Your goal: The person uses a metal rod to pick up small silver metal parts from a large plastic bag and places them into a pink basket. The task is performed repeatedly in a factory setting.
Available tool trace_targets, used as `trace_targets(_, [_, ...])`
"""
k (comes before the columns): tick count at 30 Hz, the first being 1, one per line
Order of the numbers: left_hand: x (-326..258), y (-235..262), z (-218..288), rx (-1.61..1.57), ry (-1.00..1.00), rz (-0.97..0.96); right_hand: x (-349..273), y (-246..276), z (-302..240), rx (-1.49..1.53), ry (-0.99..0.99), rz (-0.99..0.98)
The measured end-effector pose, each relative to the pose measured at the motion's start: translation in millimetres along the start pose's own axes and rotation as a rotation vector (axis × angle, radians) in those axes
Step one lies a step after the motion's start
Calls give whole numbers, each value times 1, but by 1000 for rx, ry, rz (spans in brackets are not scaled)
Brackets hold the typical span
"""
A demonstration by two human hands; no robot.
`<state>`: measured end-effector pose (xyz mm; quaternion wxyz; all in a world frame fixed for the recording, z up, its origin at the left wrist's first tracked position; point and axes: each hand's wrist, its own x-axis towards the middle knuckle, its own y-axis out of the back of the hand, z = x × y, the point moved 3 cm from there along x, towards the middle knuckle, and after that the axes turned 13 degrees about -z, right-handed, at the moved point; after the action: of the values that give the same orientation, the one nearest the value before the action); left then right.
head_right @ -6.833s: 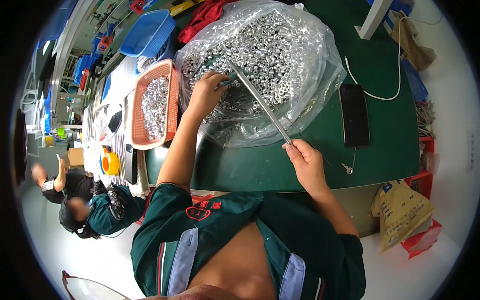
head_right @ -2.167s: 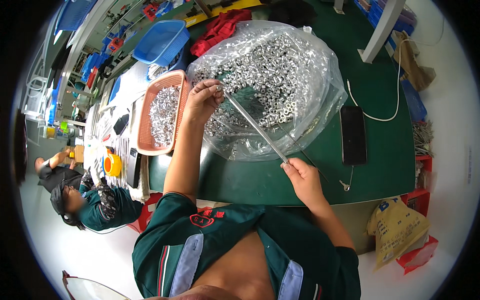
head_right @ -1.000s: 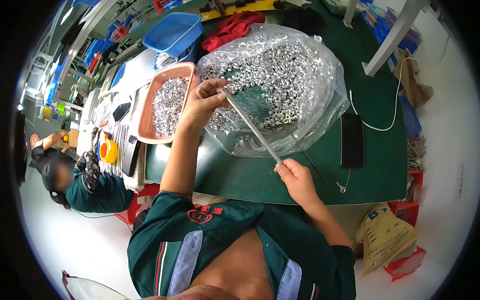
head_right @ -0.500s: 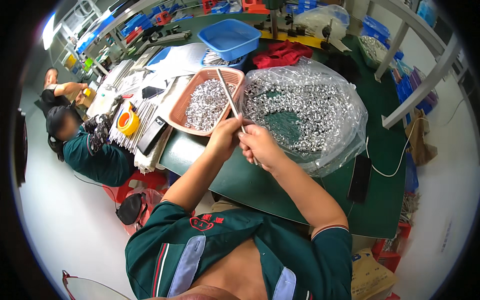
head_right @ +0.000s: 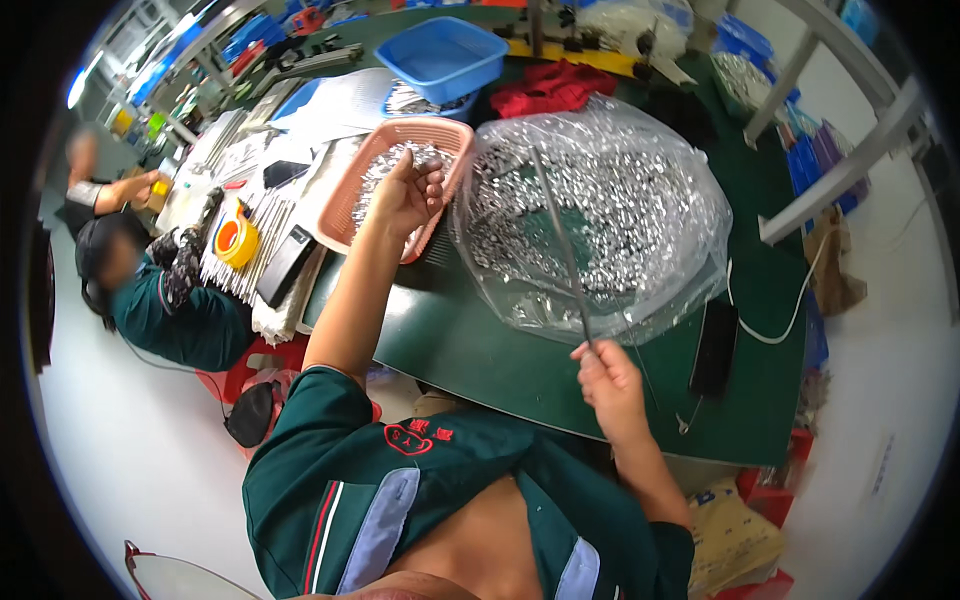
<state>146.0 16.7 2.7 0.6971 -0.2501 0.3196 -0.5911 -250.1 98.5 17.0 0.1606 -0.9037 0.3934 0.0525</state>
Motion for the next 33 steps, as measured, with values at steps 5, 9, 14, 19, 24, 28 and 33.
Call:
trace_targets(5, [-13, -77, -51, 499, -18, -154, -5, 39, 28, -19, 119, 240])
trace_targets(9, [7, -97, -89, 1022, -67, -271, -9, 45, 43, 74, 239, 264])
trace_targets(14, [39, -118, -119, 1641, -205, -423, -12, 49, 55, 108, 230, 283])
trace_targets(19, [68, -117, -147, 1812, -404, -538, -12, 51, 54, 144, 234, 270])
trace_targets(24, [81, -120, -159, 1912, -424, -594, -13, 53, 54, 86, 218, 281])
trace_targets(28, [79, -116, -160, 1890, -355, -550, -14, 54, 56, 79, 210, 289])
trace_targets(33, [58, -99, -148, 1903, -278, -469, -15, 56, 56, 95, 207, 280])
